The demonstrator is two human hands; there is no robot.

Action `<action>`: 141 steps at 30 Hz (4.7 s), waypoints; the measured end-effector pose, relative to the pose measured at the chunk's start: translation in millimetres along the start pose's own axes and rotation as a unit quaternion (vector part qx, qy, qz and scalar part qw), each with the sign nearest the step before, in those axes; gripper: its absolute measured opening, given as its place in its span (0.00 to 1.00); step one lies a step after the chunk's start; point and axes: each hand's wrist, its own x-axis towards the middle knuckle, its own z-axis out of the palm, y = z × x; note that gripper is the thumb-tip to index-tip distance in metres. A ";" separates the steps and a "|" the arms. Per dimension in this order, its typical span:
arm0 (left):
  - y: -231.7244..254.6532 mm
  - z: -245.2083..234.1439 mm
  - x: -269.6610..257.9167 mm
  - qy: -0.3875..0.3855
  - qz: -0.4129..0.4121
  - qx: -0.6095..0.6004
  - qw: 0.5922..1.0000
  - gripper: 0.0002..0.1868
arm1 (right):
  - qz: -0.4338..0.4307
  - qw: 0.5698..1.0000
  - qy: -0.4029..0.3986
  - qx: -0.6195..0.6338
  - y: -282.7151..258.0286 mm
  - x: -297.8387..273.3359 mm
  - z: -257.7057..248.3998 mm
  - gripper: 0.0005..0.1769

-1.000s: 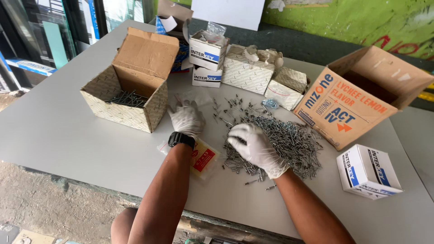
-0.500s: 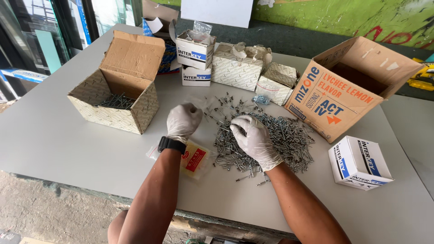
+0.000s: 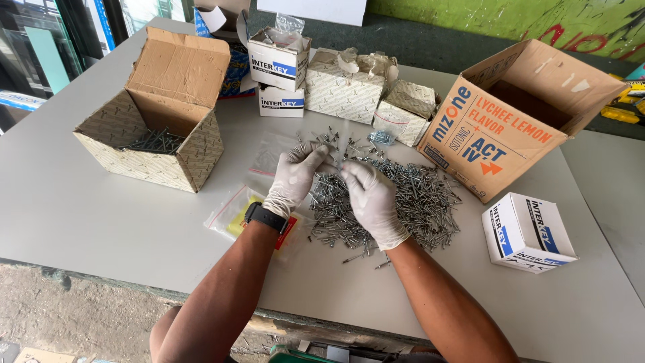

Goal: The person sorts a pile of metal screws on a table, picking them up and placing them into a small clear plastic bag. The person wears white gloves and uses both hands to handle the screws and the bag.

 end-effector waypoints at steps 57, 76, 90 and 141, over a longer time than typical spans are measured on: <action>-11.9 -16.0 1.6 -0.226 0.168 0.515 0.810 0.43 | 0.204 0.977 -0.011 0.053 -3.7 7.8 -4.1 0.16; -24.1 -40.4 11.7 -0.069 0.144 0.428 0.890 0.24 | 0.106 0.984 0.080 0.120 3.5 8.3 0.3 0.03; -8.0 -42.0 6.5 0.101 0.065 0.167 0.979 0.39 | 0.329 0.890 -0.221 -0.224 106.5 95.7 59.7 0.11; -27.5 -27.2 2.3 -0.052 0.074 0.264 0.960 0.33 | 0.271 0.906 -0.289 -0.150 -2.3 79.0 -17.9 0.10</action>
